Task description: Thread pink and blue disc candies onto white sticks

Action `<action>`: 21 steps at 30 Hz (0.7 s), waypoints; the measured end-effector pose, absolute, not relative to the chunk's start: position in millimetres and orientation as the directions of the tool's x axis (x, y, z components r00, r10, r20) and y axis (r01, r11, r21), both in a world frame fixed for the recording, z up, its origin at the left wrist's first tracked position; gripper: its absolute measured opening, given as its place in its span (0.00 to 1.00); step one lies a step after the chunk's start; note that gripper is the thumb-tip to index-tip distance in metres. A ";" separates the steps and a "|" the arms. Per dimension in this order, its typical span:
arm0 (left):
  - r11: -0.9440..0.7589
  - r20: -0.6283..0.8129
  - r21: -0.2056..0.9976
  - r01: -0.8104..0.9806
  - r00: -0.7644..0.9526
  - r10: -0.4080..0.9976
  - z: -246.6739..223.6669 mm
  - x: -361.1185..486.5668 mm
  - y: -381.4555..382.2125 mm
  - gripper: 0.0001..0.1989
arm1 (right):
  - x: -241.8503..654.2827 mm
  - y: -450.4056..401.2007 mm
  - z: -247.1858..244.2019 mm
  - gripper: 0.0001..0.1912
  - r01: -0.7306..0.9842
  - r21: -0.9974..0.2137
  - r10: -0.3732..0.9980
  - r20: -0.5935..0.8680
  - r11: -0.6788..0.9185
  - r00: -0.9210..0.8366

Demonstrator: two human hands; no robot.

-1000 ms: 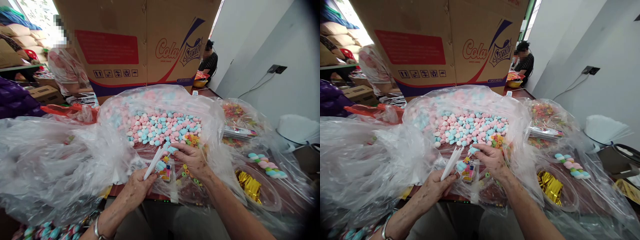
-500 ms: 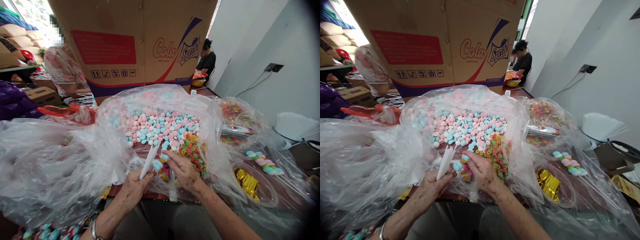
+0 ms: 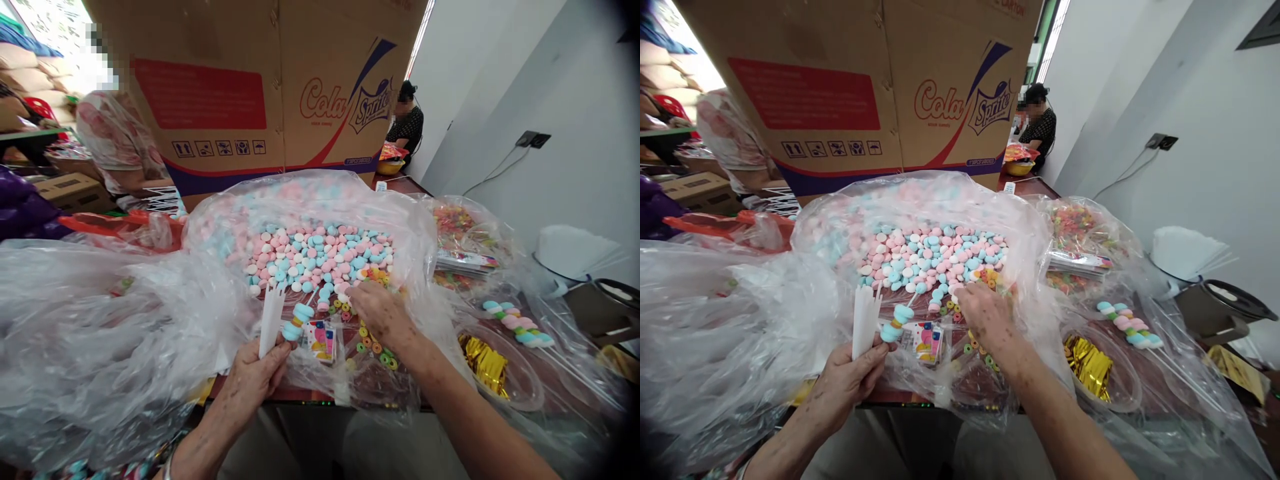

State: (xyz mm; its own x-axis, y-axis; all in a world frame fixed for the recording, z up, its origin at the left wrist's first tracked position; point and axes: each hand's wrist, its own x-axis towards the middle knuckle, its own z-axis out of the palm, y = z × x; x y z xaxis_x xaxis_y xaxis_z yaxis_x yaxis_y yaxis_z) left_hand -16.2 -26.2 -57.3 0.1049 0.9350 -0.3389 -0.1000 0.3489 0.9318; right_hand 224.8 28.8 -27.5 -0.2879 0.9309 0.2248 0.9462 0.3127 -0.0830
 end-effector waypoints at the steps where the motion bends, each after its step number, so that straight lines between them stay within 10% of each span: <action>1: 0.357 -0.348 0.928 -0.108 0.095 0.933 -57.8 -16.2 -26.0 0.22 | 224.6 32.3 -30.8 0.10 0.928 0.004 0.911 0.185 0.373 -0.368; 6: 0.351 -0.339 0.928 -0.123 0.106 0.935 -62.2 -16.6 -25.0 0.21 | 218.5 37.3 -44.8 0.06 0.842 0.184 0.840 0.114 0.507 -0.531; 15: 0.285 -0.275 0.958 -0.029 0.187 0.943 -63.6 -19.6 -25.5 0.16 | 228.3 39.6 -34.1 0.09 0.884 -0.067 0.886 0.054 0.463 -0.461; 21: 0.253 -0.249 0.968 0.010 0.206 0.946 -66.0 -18.4 -25.5 0.14 | 208.7 27.8 -40.4 0.10 0.897 0.082 0.897 0.047 0.435 -0.439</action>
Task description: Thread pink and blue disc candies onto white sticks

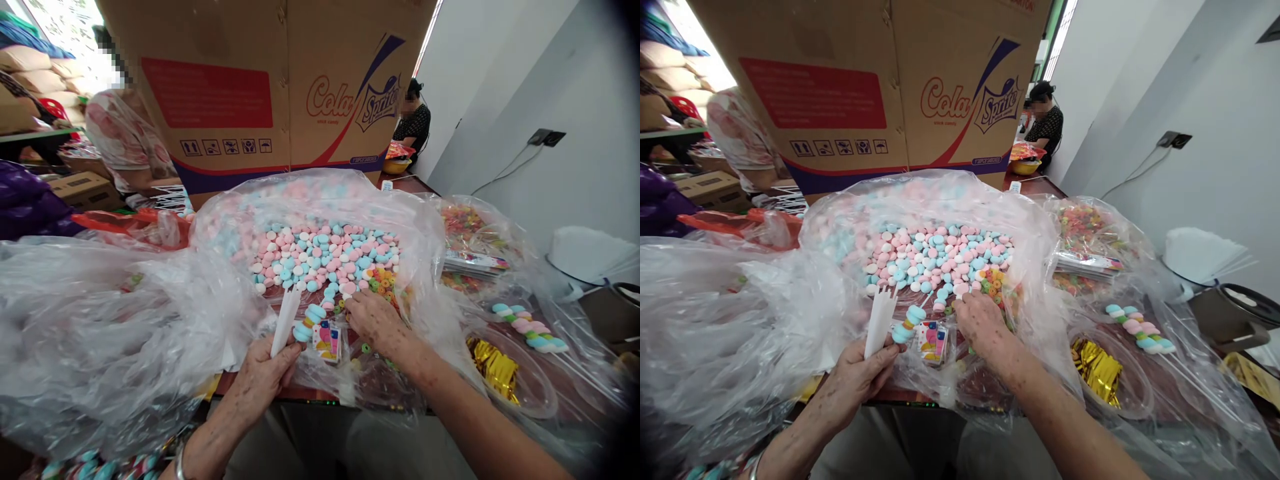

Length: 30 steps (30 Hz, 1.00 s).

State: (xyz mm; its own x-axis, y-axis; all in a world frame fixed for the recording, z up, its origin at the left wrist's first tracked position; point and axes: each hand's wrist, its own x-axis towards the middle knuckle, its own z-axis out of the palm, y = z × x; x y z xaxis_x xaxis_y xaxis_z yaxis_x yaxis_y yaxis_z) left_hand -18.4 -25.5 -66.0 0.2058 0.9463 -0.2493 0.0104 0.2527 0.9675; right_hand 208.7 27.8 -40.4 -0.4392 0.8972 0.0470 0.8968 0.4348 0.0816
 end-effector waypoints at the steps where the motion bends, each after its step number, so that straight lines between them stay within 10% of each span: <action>1: 0.247 -0.245 0.969 0.019 0.206 0.947 -66.7 -18.4 -25.4 0.14 | 206.2 24.8 -43.1 0.10 0.896 0.117 0.898 0.057 0.428 -0.437; 6: 0.197 -0.214 0.976 0.097 0.227 0.950 -65.4 -17.5 -25.3 0.15 | 201.6 12.8 -54.6 0.10 0.939 0.014 0.926 0.159 0.344 -0.342; 9: 0.171 -0.215 0.969 0.179 0.268 0.939 -59.8 -15.1 -25.4 0.16 | 205.3 13.0 -56.8 0.07 0.859 -0.468 0.975 0.172 0.207 -0.141; 13: 0.121 -0.208 0.955 0.270 0.322 0.923 -53.7 -11.2 -24.0 0.16 | 209.3 16.4 -54.1 0.14 0.129 -0.991 0.995 0.046 0.034 0.087; 21: 0.095 -0.202 0.946 0.310 0.337 0.919 -51.5 -8.7 -23.1 0.15 | 202.9 10.3 -52.8 0.18 -0.191 -0.981 0.992 -0.046 -0.024 0.114; 30: 0.107 -0.203 0.942 0.318 0.285 0.937 -54.1 -8.5 -23.0 0.14 | 195.0 -3.6 -57.3 0.12 0.362 -0.868 0.910 0.401 0.339 0.109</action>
